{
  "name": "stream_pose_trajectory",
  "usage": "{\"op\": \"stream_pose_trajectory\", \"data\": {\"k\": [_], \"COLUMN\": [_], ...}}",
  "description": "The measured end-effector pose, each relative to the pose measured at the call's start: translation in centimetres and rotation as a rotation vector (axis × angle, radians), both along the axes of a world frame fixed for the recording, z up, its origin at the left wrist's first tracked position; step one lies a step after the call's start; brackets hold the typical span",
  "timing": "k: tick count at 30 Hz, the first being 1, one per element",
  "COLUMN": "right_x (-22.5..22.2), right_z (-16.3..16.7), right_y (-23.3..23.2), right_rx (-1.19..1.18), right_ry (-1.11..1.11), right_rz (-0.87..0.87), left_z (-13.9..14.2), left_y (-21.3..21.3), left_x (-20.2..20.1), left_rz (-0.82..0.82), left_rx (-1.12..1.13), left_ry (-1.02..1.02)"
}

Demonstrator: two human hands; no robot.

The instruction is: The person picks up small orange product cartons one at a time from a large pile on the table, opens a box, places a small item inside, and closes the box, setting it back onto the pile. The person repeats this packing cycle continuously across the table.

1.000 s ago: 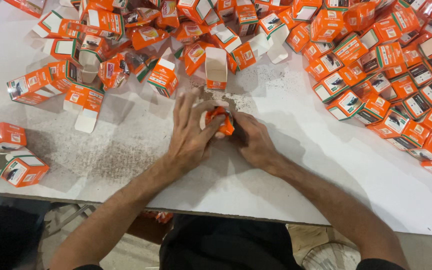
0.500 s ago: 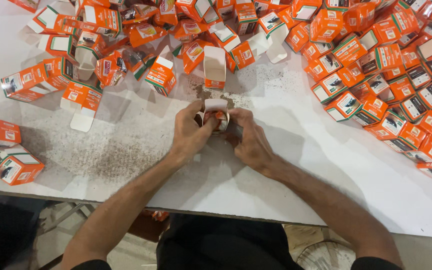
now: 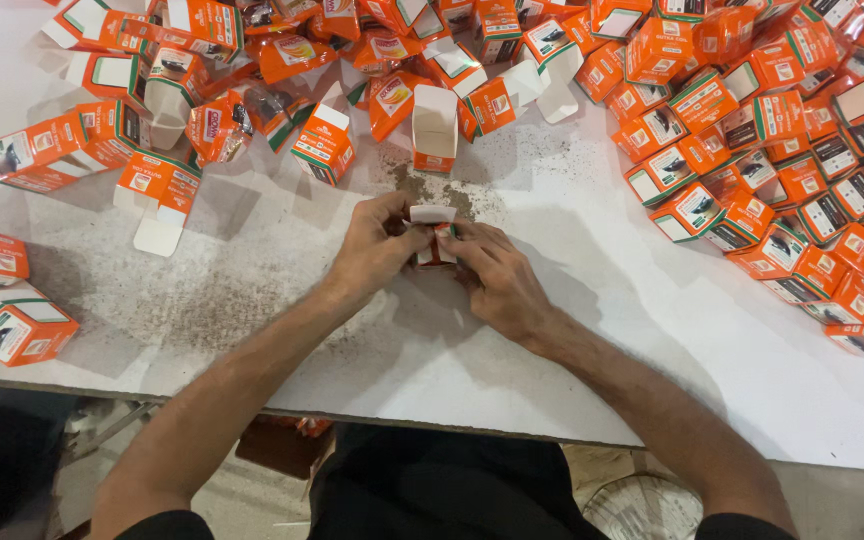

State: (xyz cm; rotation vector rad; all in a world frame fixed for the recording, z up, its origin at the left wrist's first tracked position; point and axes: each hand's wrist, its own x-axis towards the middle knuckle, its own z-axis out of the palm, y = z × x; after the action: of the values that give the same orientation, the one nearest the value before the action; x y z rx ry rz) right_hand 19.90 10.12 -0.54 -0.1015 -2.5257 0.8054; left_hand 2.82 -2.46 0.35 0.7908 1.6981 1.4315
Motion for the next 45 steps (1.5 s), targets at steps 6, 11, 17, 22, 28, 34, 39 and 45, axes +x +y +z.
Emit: {"op": "stream_pose_trajectory", "data": {"k": [6,11,17,22,28,34,39,45], "right_x": [0.3,0.4,0.2,0.1,0.3,1.3,1.1,0.2], "right_z": [-0.4,-1.0,0.3,1.4,1.1,4.0,3.5,0.4], "right_y": [0.0,0.0,-0.2,-0.3,0.4,3.9,3.7,3.4], "right_rx": [-0.251,-0.257,-0.140,-0.064,0.011,0.323,0.178,-0.337], "right_ry": [-0.135,-0.007,0.059,0.003,0.053,0.133,0.216,-0.188], "right_rz": [-0.048,0.045,0.073,0.108,0.134,-0.417,-0.244,-0.273], "left_z": [0.9,1.0,0.6,0.7,2.0,1.8,1.3,2.7], "left_y": [-1.9,-3.0,-2.8,-3.2,-3.5,3.6,4.0,7.0], "left_x": [0.7,0.2,0.7,-0.2,-1.0,-2.3,-0.6,-6.0], "left_rz": [-0.159,-0.218,-0.207,-0.281,-0.298,-0.033,-0.227,0.237], "left_rx": [0.436,0.454,0.494,0.515,0.534,0.279,0.544,0.156], "left_ry": [0.734,0.931,0.902,1.164,1.222,1.316,1.099,1.235]}}
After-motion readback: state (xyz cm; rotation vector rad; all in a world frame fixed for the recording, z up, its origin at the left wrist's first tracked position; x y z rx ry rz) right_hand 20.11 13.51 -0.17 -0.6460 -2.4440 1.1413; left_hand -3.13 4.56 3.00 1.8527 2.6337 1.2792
